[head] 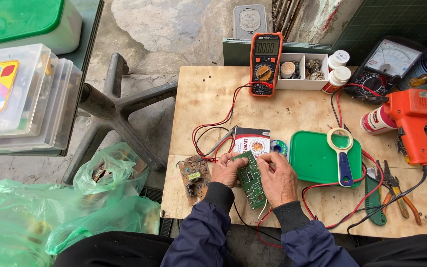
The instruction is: Inspecting and testing electronic components on a circuit board using a multimeter and magnifying glass.
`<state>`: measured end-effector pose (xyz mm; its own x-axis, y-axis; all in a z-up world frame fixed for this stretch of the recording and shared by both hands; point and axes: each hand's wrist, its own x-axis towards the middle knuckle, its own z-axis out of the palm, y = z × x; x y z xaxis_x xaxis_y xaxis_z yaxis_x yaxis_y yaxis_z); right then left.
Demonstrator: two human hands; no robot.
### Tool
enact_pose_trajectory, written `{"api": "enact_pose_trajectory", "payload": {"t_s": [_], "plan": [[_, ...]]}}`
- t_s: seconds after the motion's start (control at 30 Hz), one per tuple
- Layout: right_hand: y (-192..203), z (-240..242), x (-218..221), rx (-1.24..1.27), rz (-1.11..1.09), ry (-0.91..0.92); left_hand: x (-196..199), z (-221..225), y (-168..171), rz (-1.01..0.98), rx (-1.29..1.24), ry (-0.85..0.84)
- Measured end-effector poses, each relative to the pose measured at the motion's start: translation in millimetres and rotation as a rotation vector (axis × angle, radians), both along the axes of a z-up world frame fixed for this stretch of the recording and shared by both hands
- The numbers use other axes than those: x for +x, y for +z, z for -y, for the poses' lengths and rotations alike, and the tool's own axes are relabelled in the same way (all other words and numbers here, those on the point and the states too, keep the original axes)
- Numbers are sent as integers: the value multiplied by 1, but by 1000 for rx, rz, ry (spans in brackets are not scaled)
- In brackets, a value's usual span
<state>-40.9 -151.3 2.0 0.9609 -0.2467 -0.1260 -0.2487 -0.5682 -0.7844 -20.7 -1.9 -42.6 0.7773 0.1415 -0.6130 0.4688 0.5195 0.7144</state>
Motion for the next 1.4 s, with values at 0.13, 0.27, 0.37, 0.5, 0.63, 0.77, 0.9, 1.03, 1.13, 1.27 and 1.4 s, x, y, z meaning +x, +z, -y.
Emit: {"api": "enact_pose_trajectory", "payload": {"t_s": [0.13, 0.27, 0.37, 0.5, 0.63, 0.77, 0.9, 1.03, 1.13, 1.27, 1.4], "plan": [[-6, 1, 0, -34, 114, -4, 0, -1, -2, -2, -10, 13], [-15, 1, -1, -34, 133, -2, 0, -2, -2, -12, 0, -12], [-13, 1, -1, -43, 137, 7, -1, -2, 4, -6, 0, -6], [-15, 0, 0, -54, 137, 6, -2, -3, 5, 0, -5, 3], [-14, 0, 2, -49, 143, 5, -3, -1, 6, 3, -15, 5], [-17, 0, 3, -54, 144, 7, -2, 0, 0, 15, -17, 10], [-18, 0, 3, -58, 135, -1, -3, -1, 5, 19, -15, 15], [-21, 2, 4, -57, 126, -2, -7, -2, 13, 6, -17, 6], [-19, 1, 4, -60, 118, -1, -2, -1, -3, 18, -19, 7], [-18, 2, 4, -69, 129, 6, -3, -2, 3, 12, -11, -1], [-18, 2, 3, -53, 146, 6, -2, -1, -4, 10, -18, -1]]}}
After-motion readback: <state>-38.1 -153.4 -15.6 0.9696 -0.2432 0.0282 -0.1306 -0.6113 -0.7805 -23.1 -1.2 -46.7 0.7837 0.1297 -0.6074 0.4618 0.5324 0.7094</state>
